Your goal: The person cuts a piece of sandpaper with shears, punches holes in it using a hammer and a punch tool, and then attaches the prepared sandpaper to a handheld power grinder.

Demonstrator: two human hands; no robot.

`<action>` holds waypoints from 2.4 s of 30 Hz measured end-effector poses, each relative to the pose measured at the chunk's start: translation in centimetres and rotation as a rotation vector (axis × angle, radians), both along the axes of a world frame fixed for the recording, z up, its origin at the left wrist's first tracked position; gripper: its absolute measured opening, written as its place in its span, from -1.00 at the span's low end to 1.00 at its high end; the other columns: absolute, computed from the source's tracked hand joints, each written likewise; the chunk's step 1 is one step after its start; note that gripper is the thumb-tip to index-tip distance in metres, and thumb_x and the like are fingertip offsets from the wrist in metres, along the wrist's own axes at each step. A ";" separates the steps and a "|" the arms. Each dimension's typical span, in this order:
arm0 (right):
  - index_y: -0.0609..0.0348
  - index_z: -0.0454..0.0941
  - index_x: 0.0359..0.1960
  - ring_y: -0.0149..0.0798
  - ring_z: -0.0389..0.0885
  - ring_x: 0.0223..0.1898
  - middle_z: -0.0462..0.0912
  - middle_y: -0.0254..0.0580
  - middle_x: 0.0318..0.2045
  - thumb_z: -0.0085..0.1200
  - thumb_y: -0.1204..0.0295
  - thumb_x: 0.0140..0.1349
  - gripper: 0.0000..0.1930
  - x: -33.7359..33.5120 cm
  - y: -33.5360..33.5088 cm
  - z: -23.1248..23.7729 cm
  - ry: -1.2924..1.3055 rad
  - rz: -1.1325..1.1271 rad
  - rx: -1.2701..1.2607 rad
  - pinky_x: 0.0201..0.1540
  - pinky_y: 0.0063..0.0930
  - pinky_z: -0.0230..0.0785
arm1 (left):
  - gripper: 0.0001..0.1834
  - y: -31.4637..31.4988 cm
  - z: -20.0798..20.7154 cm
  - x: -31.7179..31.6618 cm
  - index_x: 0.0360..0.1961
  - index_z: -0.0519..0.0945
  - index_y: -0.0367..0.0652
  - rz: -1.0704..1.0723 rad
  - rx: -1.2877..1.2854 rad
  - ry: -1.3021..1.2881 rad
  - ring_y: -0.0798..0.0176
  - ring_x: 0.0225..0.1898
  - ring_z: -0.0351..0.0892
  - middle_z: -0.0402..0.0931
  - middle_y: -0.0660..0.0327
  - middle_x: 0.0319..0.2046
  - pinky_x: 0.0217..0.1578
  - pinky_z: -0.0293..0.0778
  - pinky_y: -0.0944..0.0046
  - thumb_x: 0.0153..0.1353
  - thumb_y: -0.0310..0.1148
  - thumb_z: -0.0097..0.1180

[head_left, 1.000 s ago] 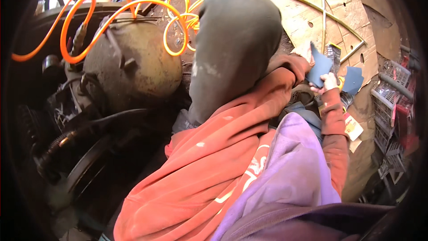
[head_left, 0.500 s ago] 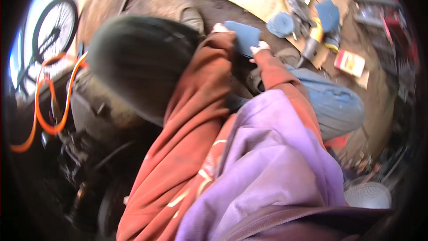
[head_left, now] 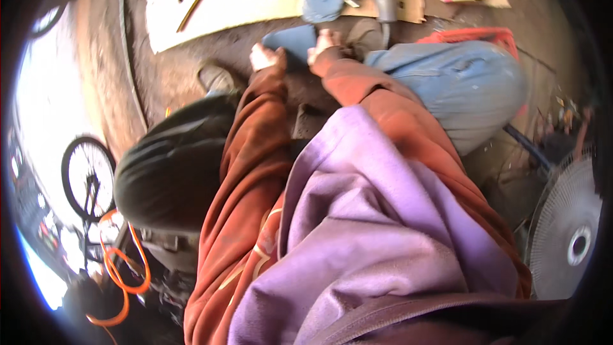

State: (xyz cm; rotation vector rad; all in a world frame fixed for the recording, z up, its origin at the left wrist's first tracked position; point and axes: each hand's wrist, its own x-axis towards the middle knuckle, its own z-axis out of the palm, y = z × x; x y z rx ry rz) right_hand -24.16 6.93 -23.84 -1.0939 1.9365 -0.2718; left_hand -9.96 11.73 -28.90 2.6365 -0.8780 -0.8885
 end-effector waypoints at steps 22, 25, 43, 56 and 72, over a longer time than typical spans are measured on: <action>0.21 0.42 0.15 0.11 0.54 0.03 0.52 0.12 0.04 0.32 0.22 0.05 -0.37 -22.0 9.5 25.2 -0.231 0.314 -1.151 0.09 -0.19 0.42 | -0.47 -16.6 19.9 8.0 -0.05 0.53 -0.12 -0.693 -0.432 -0.212 0.14 -0.16 0.60 0.59 0.13 -0.18 -0.23 0.54 0.05 0.03 -0.05 0.34; 0.19 0.56 -0.26 -0.10 0.57 -0.18 0.58 -0.10 -0.29 0.06 0.43 0.27 -0.89 -28.7 10.0 20.8 0.304 -0.078 -1.123 -0.13 -0.20 0.43 | -0.48 -17.5 23.1 15.6 -0.03 0.54 -0.09 -0.655 -0.330 -0.237 0.17 -0.17 0.60 0.60 0.16 -0.18 -0.25 0.55 0.07 0.04 -0.06 0.34; 0.23 0.41 -0.40 -0.15 0.48 -0.54 0.48 -0.05 -0.52 0.00 0.54 0.23 -0.94 -54.0 8.1 10.0 0.907 -0.421 -0.187 -0.53 -0.26 0.36 | -0.53 6.5 33.0 35.7 -0.02 0.58 -0.04 -0.062 0.114 -0.209 0.27 -0.20 0.61 0.62 0.22 -0.19 -0.33 0.57 0.17 0.06 -0.11 0.36; 0.24 0.38 -0.42 -0.16 0.43 -0.63 0.44 -0.07 -0.59 0.00 0.55 0.20 -0.92 -52.1 14.2 11.0 0.638 -0.875 -0.313 -0.62 -0.29 0.31 | -0.53 -8.1 40.0 16.1 -0.11 0.59 -0.18 -0.761 -0.015 -0.215 0.24 -0.20 0.61 0.62 0.13 -0.22 -0.28 0.56 0.19 0.02 -0.13 0.38; 0.13 0.31 -0.40 -0.34 0.27 -0.65 0.30 -0.30 -0.64 -0.18 0.29 0.43 -0.76 -38.0 5.4 36.2 -1.059 -0.177 -0.321 -0.60 -0.48 0.26 | 0.11 -0.6 7.1 -3.1 0.26 0.23 -0.17 -1.217 -0.062 -0.350 -0.18 0.39 -0.02 0.08 -0.10 0.32 0.30 0.02 -0.24 -0.28 0.17 0.44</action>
